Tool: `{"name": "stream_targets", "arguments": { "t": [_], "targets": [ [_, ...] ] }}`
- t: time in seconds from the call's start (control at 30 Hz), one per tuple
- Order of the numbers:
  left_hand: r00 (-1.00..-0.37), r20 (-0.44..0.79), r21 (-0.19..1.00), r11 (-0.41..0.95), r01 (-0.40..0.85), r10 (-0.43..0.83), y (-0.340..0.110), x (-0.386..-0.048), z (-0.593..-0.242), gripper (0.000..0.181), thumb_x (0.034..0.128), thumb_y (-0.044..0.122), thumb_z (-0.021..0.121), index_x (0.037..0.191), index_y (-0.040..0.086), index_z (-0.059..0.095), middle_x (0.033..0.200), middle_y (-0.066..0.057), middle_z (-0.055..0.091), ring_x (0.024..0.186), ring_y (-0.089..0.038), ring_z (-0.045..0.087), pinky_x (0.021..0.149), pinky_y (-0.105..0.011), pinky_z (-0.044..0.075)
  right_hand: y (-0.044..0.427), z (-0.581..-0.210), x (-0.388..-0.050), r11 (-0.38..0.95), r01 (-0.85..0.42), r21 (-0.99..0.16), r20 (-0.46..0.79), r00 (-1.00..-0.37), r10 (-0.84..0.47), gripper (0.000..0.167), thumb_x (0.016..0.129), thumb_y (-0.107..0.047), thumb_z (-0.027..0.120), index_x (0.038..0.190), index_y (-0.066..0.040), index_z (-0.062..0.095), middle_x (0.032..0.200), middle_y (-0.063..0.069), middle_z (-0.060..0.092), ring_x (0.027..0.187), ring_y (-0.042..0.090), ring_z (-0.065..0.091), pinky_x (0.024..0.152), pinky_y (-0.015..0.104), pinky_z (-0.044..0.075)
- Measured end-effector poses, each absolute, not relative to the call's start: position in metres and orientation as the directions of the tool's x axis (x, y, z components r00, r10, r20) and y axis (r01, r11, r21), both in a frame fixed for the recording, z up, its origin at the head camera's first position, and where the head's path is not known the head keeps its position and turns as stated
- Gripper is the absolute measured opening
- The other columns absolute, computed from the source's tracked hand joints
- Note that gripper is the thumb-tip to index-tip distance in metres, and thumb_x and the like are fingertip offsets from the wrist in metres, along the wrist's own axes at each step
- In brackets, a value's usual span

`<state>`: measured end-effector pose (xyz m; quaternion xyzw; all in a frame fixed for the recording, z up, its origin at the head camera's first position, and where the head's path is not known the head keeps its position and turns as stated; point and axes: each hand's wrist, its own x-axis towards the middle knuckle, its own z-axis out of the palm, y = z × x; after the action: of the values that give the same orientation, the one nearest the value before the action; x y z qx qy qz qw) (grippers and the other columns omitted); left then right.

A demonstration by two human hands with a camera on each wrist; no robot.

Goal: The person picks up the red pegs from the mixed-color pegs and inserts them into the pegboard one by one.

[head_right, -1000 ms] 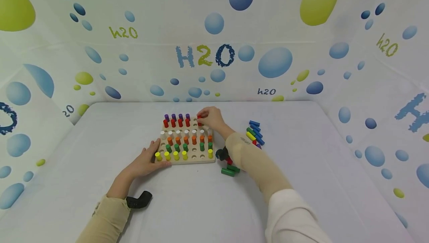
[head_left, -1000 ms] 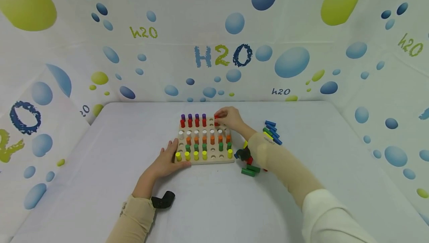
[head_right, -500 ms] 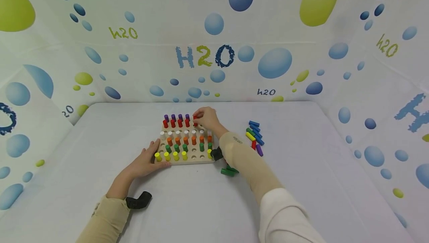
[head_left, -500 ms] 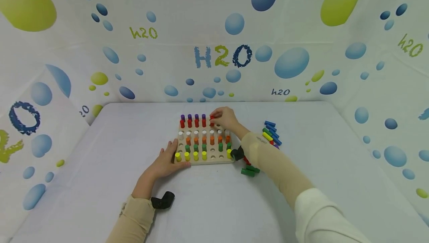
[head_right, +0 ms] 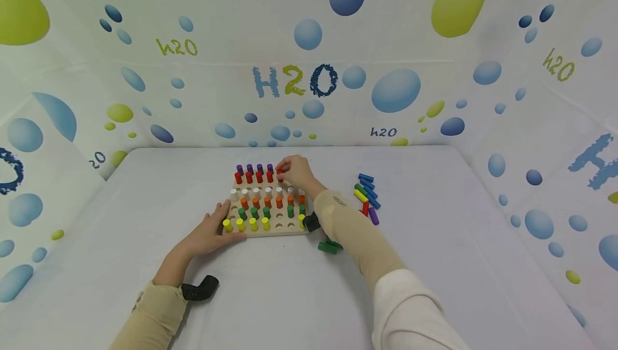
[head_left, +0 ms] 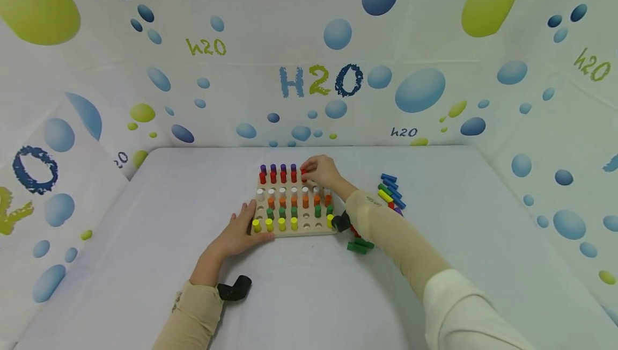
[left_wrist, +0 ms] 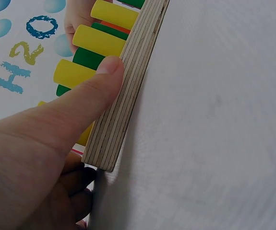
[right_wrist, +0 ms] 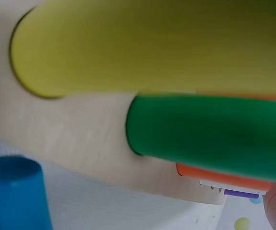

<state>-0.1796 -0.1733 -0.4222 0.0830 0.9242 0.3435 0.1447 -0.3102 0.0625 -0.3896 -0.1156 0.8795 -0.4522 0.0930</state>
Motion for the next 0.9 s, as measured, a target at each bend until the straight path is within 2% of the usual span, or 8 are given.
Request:
{"name": "stream_targets", "arguments": {
  "t": [0.17,0.37,0.9],
  "targets": [
    [-0.944,-0.214,0.659,0.751,0.052,0.252,-0.173,-0.180,-0.423,0.108,0.0810,0.051,0.069,0.151,-0.003,0.006,0.156,-0.024,0.006,0.145,-0.037,-0.002,0.116,-0.054,-0.003,0.065,-0.391,-0.310,0.563,-0.115,-0.818,-0.067,-0.954,-0.292,0.015,0.086,-0.006,0.069,0.101,-0.004,0.070,0.101,0.009,0.071,0.093,0.020,0.065,0.085,0.026,0.053],
    [-0.944,-0.210,0.657,0.752,0.056,0.254,-0.172,-0.179,-0.422,0.108,0.0811,0.050,0.070,0.151,-0.003,0.006,0.156,-0.024,0.007,0.145,-0.037,-0.001,0.116,-0.054,-0.002,0.064,-0.392,-0.308,0.574,-0.107,-0.811,-0.071,-0.958,-0.279,0.018,0.087,-0.006,0.068,0.105,-0.002,0.068,0.105,0.012,0.070,0.097,0.023,0.065,0.088,0.031,0.053],
    [-0.944,-0.205,0.657,0.751,0.063,0.259,-0.175,-0.180,-0.424,0.110,0.0807,0.053,0.068,0.150,-0.004,0.005,0.156,-0.026,0.007,0.144,-0.039,-0.001,0.115,-0.055,-0.003,0.086,-0.373,-0.295,0.627,-0.233,-0.744,-0.006,-0.935,-0.355,0.024,0.086,-0.010,0.070,0.108,0.000,0.068,0.107,0.013,0.070,0.099,0.023,0.066,0.090,0.031,0.053]
  ]
}}
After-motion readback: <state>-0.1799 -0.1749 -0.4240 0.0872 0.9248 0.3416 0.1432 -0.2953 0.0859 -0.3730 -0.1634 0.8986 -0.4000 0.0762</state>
